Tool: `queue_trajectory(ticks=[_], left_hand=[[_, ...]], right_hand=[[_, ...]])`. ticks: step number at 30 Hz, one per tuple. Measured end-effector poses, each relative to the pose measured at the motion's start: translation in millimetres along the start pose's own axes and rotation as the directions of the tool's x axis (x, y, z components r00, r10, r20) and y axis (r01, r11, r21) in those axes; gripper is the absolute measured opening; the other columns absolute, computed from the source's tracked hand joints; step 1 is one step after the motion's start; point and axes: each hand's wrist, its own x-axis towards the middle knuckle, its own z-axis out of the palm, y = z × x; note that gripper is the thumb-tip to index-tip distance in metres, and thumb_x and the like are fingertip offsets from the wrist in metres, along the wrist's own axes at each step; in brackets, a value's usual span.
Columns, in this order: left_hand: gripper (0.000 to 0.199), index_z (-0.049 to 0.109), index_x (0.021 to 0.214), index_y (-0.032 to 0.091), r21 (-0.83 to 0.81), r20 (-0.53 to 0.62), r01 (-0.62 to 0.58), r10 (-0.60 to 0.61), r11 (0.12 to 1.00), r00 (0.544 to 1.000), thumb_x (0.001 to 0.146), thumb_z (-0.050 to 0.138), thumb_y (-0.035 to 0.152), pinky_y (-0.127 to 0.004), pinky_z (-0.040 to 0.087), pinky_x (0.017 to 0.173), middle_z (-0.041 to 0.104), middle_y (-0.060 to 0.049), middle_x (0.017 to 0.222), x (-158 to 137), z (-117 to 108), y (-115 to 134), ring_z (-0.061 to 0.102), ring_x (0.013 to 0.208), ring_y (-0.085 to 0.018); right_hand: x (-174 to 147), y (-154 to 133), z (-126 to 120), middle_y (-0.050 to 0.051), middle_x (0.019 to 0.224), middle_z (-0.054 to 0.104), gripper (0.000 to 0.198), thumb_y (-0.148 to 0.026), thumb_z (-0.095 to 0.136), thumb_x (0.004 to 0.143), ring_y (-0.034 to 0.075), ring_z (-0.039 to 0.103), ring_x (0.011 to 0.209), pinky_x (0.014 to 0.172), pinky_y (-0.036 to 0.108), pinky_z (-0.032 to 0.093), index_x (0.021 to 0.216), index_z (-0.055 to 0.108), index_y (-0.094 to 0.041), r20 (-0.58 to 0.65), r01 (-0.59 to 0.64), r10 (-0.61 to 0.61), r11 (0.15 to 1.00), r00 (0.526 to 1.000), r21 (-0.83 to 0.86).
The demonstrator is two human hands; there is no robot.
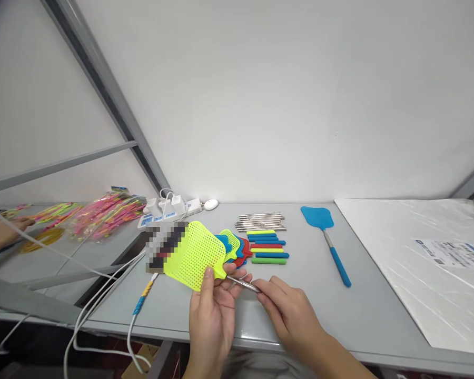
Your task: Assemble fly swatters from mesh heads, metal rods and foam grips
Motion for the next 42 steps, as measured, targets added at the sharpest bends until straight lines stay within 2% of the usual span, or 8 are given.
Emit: queue_trajectory(ticks=[9, 13, 20, 25, 30, 33, 37, 42], left_hand=[[0.029, 0.070, 0.092, 0.012, 0.143, 0.036, 0.035, -0.041, 0.989, 0.999, 0.084, 0.068, 0.040, -0.040, 0.057, 0.079, 0.072, -0.012, 0.090, 9.4, -6.1, -6.6, 0.070, 0.089, -0.026], [0.028, 0.070, 0.098, 0.013, 0.133, 0.038, 0.103, -0.109, 0.986, 0.993, 0.087, 0.065, 0.037, -0.039, 0.056, 0.082, 0.073, -0.013, 0.095, 13.0, -10.3, -9.3, 0.070, 0.092, -0.026], [0.030, 0.071, 0.096, 0.012, 0.113, 0.110, 0.085, -0.097, 0.990, 0.989, 0.086, 0.065, 0.040, -0.039, 0.057, 0.078, 0.073, -0.011, 0.083, 14.5, -1.0, -5.6, 0.071, 0.088, -0.027], [0.031, 0.071, 0.094, 0.012, 0.099, 0.163, 0.054, -0.070, 0.994, 0.984, 0.086, 0.064, 0.042, -0.037, 0.057, 0.072, 0.072, -0.009, 0.077, 8.5, 6.2, -3.4, 0.071, 0.086, -0.027], [0.032, 0.070, 0.098, 0.012, 0.155, 0.203, 0.032, -0.063, 0.987, 0.977, 0.087, 0.062, 0.041, -0.038, 0.057, 0.074, 0.074, -0.012, 0.084, 7.7, 2.1, -4.0, 0.070, 0.088, -0.028], [0.031, 0.071, 0.098, 0.012, 0.187, 0.222, 0.052, -0.094, 0.981, 0.971, 0.086, 0.065, 0.040, -0.040, 0.056, 0.080, 0.074, -0.012, 0.088, 9.9, -2.3, -3.8, 0.070, 0.089, -0.027], [0.029, 0.071, 0.100, 0.013, 0.182, 0.224, 0.082, -0.122, 0.980, 0.967, 0.083, 0.069, 0.037, -0.041, 0.054, 0.085, 0.074, -0.011, 0.091, 9.6, -7.1, -9.6, 0.070, 0.089, -0.026], [0.030, 0.071, 0.100, 0.015, 0.204, 0.291, 0.069, -0.128, 0.977, 0.948, 0.088, 0.061, 0.041, -0.041, 0.050, 0.090, 0.072, -0.013, 0.102, 6.9, -11.5, -23.4, 0.066, 0.099, -0.027]], right_hand=[[-1.9, 3.6, -0.3, 0.001, 0.076, 0.058, 0.030, -0.017, 0.044, 0.096, 0.014, 0.056, 0.060, 0.056, 0.026, 0.040, 0.125, 0.052, -0.021, -0.069, 0.064, -0.089, 0.950, 0.994, -0.306], [1.8, -7.1, -3.6, 0.001, 0.075, 0.060, 0.027, -0.020, 0.041, 0.098, 0.014, 0.057, 0.058, 0.052, 0.027, 0.039, 0.121, 0.055, -0.021, -0.050, 0.010, -0.031, 0.930, 0.998, -0.368], [14.9, -33.4, -24.0, 0.002, 0.079, 0.063, 0.026, -0.026, 0.038, 0.099, 0.016, 0.060, 0.070, 0.062, 0.026, 0.046, 0.109, 0.062, -0.025, 0.044, -0.162, 0.159, 0.984, 0.986, 0.075], [24.5, -46.5, -42.3, 0.003, 0.091, 0.069, 0.027, -0.037, 0.046, 0.097, 0.020, 0.062, 0.086, 0.078, 0.028, 0.048, 0.099, 0.069, -0.023, 0.188, -0.362, 0.314, 0.868, 0.931, 0.339], [25.0, -43.1, -49.9, -0.001, 0.079, 0.065, 0.033, -0.044, 0.045, 0.097, 0.015, 0.057, 0.074, 0.067, 0.023, 0.045, 0.085, 0.065, -0.020, 0.334, -0.489, 0.372, 0.768, 0.866, 0.413], [21.8, -39.8, -50.4, 0.000, 0.083, 0.065, 0.033, -0.043, 0.043, 0.098, 0.015, 0.058, 0.078, 0.069, 0.024, 0.044, 0.088, 0.064, -0.021, 0.270, -0.422, 0.346, 0.847, 0.899, 0.322], [15.5, -33.6, -45.1, 0.001, 0.090, 0.067, 0.027, -0.037, 0.040, 0.099, 0.016, 0.062, 0.079, 0.069, 0.026, 0.042, 0.100, 0.064, -0.025, 0.128, -0.253, 0.247, 0.967, 0.960, 0.027], [10.9, -23.6, -35.3, 0.002, 0.079, 0.064, 0.031, -0.039, 0.036, 0.100, 0.017, 0.058, 0.062, 0.056, 0.028, 0.031, 0.100, 0.063, -0.024, -0.006, -0.116, 0.122, 0.921, 0.992, -0.372]])
